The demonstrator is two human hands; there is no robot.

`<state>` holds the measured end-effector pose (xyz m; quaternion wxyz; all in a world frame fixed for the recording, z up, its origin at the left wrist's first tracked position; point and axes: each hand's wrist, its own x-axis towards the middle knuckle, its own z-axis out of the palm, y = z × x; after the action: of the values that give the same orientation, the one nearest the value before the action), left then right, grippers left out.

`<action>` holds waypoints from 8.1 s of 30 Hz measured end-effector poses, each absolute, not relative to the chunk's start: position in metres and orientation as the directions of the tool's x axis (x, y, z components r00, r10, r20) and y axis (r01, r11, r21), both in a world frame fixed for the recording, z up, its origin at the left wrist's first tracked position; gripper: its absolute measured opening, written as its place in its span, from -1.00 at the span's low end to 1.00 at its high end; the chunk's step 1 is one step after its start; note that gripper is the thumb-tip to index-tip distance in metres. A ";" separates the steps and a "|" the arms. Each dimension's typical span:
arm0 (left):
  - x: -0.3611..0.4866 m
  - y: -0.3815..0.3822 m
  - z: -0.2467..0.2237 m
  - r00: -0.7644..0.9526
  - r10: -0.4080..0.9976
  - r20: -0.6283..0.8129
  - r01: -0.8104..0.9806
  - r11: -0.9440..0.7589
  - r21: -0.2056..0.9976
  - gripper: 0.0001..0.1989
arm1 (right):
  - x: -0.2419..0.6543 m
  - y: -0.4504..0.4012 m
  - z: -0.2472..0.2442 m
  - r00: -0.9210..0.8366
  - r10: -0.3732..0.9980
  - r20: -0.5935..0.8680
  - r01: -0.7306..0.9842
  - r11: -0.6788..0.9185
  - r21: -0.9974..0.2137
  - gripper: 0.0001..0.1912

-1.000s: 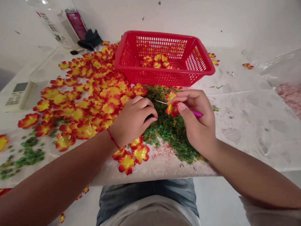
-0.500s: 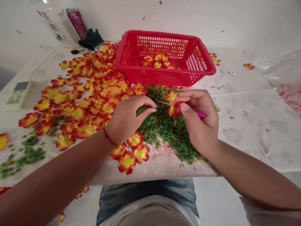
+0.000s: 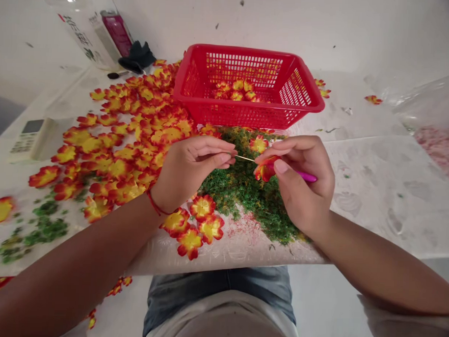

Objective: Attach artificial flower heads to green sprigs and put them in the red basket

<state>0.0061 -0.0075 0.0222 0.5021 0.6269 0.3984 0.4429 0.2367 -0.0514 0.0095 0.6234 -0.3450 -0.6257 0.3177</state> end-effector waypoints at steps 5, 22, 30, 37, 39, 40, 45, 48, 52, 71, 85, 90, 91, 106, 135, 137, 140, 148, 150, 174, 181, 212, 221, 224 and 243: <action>0.007 -0.009 0.024 0.357 0.932 0.057 0.022 -0.069 0.997 -0.65 | 0.237 -0.051 0.009 -0.018 0.818 0.575 -0.008 0.575 -0.818 -0.85; 0.006 -0.009 0.023 0.374 0.925 0.071 -0.018 -0.070 0.997 -0.66 | 0.239 -0.049 0.008 -0.005 0.826 0.563 0.039 0.563 -0.825 -0.85; 0.005 -0.010 0.024 0.349 0.911 0.221 0.182 -0.297 0.937 -0.78 | 0.239 -0.050 0.009 -0.031 0.806 0.592 -0.003 0.592 -0.806 -0.81; 0.006 -0.012 0.025 0.357 0.877 0.322 0.273 -0.427 0.862 -0.84 | 0.238 -0.051 0.011 -0.066 0.845 0.531 -0.097 0.524 -0.846 -0.82; 0.008 -0.013 0.024 0.355 0.869 0.345 0.265 -0.448 0.854 -0.80 | 0.239 -0.050 0.011 -0.086 0.866 0.493 -0.152 0.478 -0.865 -0.85; 0.008 -0.013 0.024 0.350 0.866 0.357 0.257 -0.455 0.852 -0.79 | 0.239 -0.050 0.012 -0.089 0.876 0.473 -0.171 0.454 -0.874 -0.86; 0.009 -0.015 0.027 0.393 0.816 0.423 0.348 -0.558 0.753 -0.96 | 0.240 -0.050 0.012 -0.126 0.911 0.394 -0.205 0.364 -0.908 -0.85; 0.008 -0.017 0.030 0.449 0.751 0.484 0.352 -0.646 0.677 -0.96 | 0.237 -0.051 0.012 -0.150 0.915 0.375 -0.168 0.350 -0.921 -0.83; 0.007 -0.019 0.030 0.479 0.695 0.536 0.354 -0.712 0.606 -0.90 | 0.236 -0.048 0.013 -0.083 0.920 0.383 -0.002 0.384 -0.923 -0.76; 0.007 -0.018 0.025 0.434 0.693 0.575 0.412 -0.721 0.557 -0.87 | 0.234 -0.045 0.011 -0.204 0.927 0.314 -0.068 0.306 -0.950 -0.71; 0.008 -0.023 0.027 0.439 0.709 0.552 0.448 -0.705 0.550 -0.86 | 0.235 -0.041 0.006 -0.218 0.900 0.377 -0.130 0.356 -0.925 -0.77; 0.010 -0.022 0.027 0.454 0.703 0.547 0.426 -0.711 0.560 -0.86 | 0.234 -0.042 0.007 -0.210 0.908 0.362 -0.102 0.348 -0.932 -0.74; 0.010 -0.022 0.026 0.454 0.701 0.550 0.421 -0.713 0.561 -0.87 | 0.234 -0.042 0.006 -0.210 0.909 0.361 -0.098 0.348 -0.932 -0.74; 0.006 -0.023 0.037 0.522 0.656 0.545 0.465 -0.755 0.463 -0.92 | 0.237 -0.045 0.015 -0.214 0.909 0.357 -0.063 0.352 -0.934 -0.69; 0.009 0.014 0.030 0.606 0.616 0.503 0.505 -0.787 0.355 -0.88 | 0.241 -0.030 0.017 0.283 0.791 0.542 0.085 0.542 -0.836 -0.70; 0.006 0.016 0.018 0.639 0.608 0.470 0.510 -0.793 0.332 -0.90 | 0.243 -0.027 0.015 0.257 0.815 0.520 0.088 0.516 -0.852 -0.64; 0.003 0.017 0.010 0.671 0.622 0.404 0.539 -0.783 0.310 -0.95 | 0.244 -0.026 0.012 0.213 0.844 0.493 0.081 0.488 -0.869 -0.59; 0.004 0.013 0.019 0.733 0.595 0.330 0.562 -0.803 0.198 -0.84 | 0.242 -0.027 0.008 0.128 0.832 0.539 0.063 0.536 -0.842 -0.64; 0.005 0.013 0.019 0.702 0.602 0.382 0.528 -0.799 0.288 -0.86 | 0.242 -0.029 0.009 0.122 0.836 0.535 0.017 0.537 -0.843 -0.67; 0.010 0.010 0.023 0.545 0.835 0.079 -0.252 0.074 0.965 -0.64 | 0.243 -0.046 0.013 -0.130 0.622 0.772 -0.126 0.762 -0.635 -0.71; 0.010 0.009 0.020 0.554 0.828 0.089 -0.250 0.064 0.966 -0.66 | 0.242 -0.047 0.012 -0.146 0.654 0.742 -0.144 0.728 -0.671 -0.71; -0.012 0.030 0.017 0.258 0.789 0.557 0.687 -0.555 0.468 -0.90 | 0.237 -0.039 0.011 0.032 0.817 0.575 0.068 0.572 -0.817 -0.84; -0.015 0.036 0.007 0.280 0.816 0.505 0.723 -0.526 0.448 -0.89 | 0.239 -0.040 0.008 -0.004 0.835 0.550 0.071 0.549 -0.833 -0.84; -0.013 0.031 0.016 0.263 0.812 0.521 0.666 -0.543 0.511 -0.90 | 0.239 -0.040 0.008 -0.011 0.834 0.551 0.062 0.551 -0.832 -0.85; 0.002 0.009 0.035 0.312 0.842 0.440 0.463 -0.539 0.703 -0.66 | 0.238 -0.044 0.013 -0.050 0.820 0.570 0.017 0.572 -0.820 -0.85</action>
<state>0.0017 0.0085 0.0349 0.2316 0.7762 0.4205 0.4087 0.2382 -0.0440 0.0131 0.6082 -0.3244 -0.6449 0.3300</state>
